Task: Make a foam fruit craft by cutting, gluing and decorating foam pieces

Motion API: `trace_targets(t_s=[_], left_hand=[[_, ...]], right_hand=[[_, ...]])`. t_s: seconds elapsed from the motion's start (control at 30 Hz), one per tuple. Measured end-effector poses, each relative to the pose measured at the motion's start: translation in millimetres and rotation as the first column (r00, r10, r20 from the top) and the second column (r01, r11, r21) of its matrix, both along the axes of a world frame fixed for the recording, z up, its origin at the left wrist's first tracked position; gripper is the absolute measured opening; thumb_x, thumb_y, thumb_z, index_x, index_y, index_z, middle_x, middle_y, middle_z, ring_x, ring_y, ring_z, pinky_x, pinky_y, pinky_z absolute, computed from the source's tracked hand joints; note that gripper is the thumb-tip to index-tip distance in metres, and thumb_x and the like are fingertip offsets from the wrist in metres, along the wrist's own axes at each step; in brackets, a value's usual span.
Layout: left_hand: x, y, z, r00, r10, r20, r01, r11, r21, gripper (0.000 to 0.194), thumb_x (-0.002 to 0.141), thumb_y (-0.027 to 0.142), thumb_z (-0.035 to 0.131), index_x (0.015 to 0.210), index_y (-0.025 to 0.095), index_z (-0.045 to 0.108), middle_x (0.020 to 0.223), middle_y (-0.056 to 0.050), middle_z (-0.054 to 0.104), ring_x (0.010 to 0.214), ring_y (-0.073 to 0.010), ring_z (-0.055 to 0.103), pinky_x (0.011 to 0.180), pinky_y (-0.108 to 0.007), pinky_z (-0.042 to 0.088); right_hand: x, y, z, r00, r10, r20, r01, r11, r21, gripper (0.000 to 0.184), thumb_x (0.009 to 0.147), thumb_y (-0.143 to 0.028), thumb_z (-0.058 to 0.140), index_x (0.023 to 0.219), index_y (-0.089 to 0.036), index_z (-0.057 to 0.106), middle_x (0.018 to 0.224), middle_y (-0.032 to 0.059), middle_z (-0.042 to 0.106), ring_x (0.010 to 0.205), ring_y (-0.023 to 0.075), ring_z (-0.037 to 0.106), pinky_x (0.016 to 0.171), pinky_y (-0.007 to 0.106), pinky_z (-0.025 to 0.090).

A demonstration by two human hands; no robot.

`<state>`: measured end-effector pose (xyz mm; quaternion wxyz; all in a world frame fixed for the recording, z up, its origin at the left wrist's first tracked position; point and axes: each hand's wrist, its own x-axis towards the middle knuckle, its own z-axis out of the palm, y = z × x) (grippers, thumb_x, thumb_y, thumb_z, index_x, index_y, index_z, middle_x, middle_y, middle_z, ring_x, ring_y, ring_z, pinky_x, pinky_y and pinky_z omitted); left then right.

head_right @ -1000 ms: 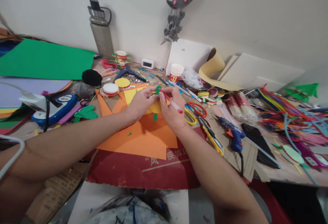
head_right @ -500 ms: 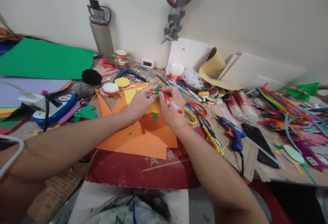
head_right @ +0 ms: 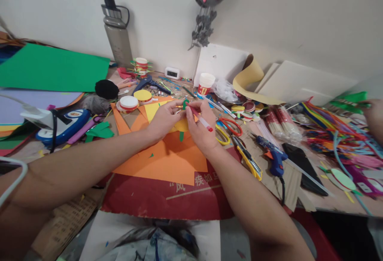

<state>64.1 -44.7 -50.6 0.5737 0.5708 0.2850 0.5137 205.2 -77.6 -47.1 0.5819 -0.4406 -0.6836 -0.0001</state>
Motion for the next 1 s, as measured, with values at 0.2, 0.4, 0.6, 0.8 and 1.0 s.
trace_targets(t_s=[0.2, 0.4, 0.6, 0.8, 1.0], left_hand=[[-0.1, 0.5, -1.3, 0.999, -0.03, 0.012, 0.03, 0.999, 0.016, 0.046, 0.077, 0.043, 0.087, 0.112, 0.015, 0.077, 0.09, -0.005, 0.077, 0.072, -0.0126, 0.062, 0.067, -0.024, 0.047], [-1.7, 1.4, -0.5, 0.999, -0.028, -0.029, 0.029, 0.999, 0.029, 0.051, 0.077, 0.044, 0.088, 0.117, 0.014, 0.077, 0.091, -0.006, 0.078, 0.072, -0.0128, 0.062, 0.065, -0.024, 0.048], [-1.5, 0.1, 1.0, 0.999, -0.038, -0.019, 0.039, 0.998, 0.041, 0.049, 0.077, 0.044, 0.087, 0.115, 0.014, 0.077, 0.1, -0.008, 0.08, 0.078, -0.0142, 0.066, 0.073, -0.026, 0.053], [-1.1, 0.9, -0.7, 0.999, -0.046, -0.008, 0.046, 0.998, 0.03, 0.05, 0.077, 0.043, 0.087, 0.116, 0.013, 0.076, 0.1, -0.008, 0.08, 0.08, -0.0147, 0.067, 0.072, -0.025, 0.052], [-0.8, 2.2, -2.8, 0.998, -0.061, 0.007, 0.061, 0.997, 0.04, 0.044, 0.078, 0.04, 0.086, 0.112, 0.014, 0.076, 0.1, -0.008, 0.08, 0.084, -0.0164, 0.07, 0.076, -0.027, 0.054]], right_hand=[[-0.1, 0.2, -0.7, 1.0, 0.002, -0.002, -0.002, 1.0, 0.014, 0.013, 0.099, -0.037, 0.063, 0.1, -0.024, 0.061, 0.093, 0.0036, 0.069, 0.085, 0.0195, 0.068, 0.08, 0.038, 0.057], [0.6, 0.2, -2.5, 1.0, 0.004, -0.016, -0.004, 1.0, -0.022, 0.015, 0.1, -0.039, 0.062, 0.102, -0.024, 0.059, 0.095, 0.0044, 0.069, 0.088, 0.0209, 0.069, 0.083, 0.04, 0.056], [0.6, -0.5, -0.3, 1.0, 0.005, 0.014, -0.005, 1.0, -0.003, 0.012, 0.099, -0.036, 0.062, 0.101, -0.024, 0.059, 0.093, 0.0036, 0.068, 0.085, 0.02, 0.068, 0.081, 0.039, 0.057], [0.2, 0.1, -0.8, 1.0, 0.004, 0.016, -0.004, 1.0, 0.014, 0.013, 0.099, -0.036, 0.062, 0.1, -0.024, 0.06, 0.092, 0.0033, 0.068, 0.084, 0.0192, 0.068, 0.08, 0.038, 0.057], [0.5, 0.9, -2.5, 1.0, 0.016, 0.003, -0.016, 1.0, 0.0, 0.014, 0.1, -0.038, 0.061, 0.101, -0.024, 0.06, 0.094, 0.0043, 0.068, 0.086, 0.0204, 0.068, 0.081, 0.04, 0.057]])
